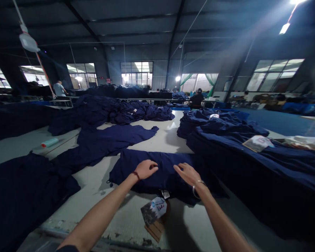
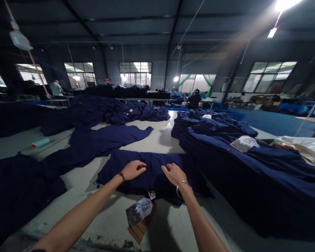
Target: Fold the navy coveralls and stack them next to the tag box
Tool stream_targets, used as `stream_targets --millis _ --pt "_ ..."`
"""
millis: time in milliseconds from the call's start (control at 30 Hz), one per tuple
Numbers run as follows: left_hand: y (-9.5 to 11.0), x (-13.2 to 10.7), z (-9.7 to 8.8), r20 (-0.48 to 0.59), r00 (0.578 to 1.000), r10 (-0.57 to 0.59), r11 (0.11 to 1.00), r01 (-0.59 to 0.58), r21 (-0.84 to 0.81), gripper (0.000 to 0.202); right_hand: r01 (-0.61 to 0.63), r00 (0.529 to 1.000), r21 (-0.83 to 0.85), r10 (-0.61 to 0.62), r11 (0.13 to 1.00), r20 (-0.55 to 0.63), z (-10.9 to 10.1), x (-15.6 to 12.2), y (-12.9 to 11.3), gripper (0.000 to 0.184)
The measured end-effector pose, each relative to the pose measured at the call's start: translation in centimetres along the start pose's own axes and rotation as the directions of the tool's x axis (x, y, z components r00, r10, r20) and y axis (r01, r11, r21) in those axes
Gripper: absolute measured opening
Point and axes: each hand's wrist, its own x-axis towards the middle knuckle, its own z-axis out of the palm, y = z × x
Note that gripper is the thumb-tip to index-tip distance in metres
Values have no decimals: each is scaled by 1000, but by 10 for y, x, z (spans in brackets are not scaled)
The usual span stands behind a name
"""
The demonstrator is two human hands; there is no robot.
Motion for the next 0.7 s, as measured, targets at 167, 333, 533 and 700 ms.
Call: stream_targets --millis 167,333,533,700 --pt "-14 24 30 -186 915 -357 908 387 164 66 -32 998 -143 23 989 -63 31 32 -14 58" --pt "-38 11 67 -133 896 -423 885 440 154 84 -104 983 -170 127 980 131 71 25 -2 69" --pt "-39 15 57 -1 890 -456 881 452 141 88 -159 958 -124 183 979 221 64 26 -5 69" --pt "-48 13 52 -163 882 -442 860 469 204 76 -311 945 -150 323 939 61 57 24 3 64"
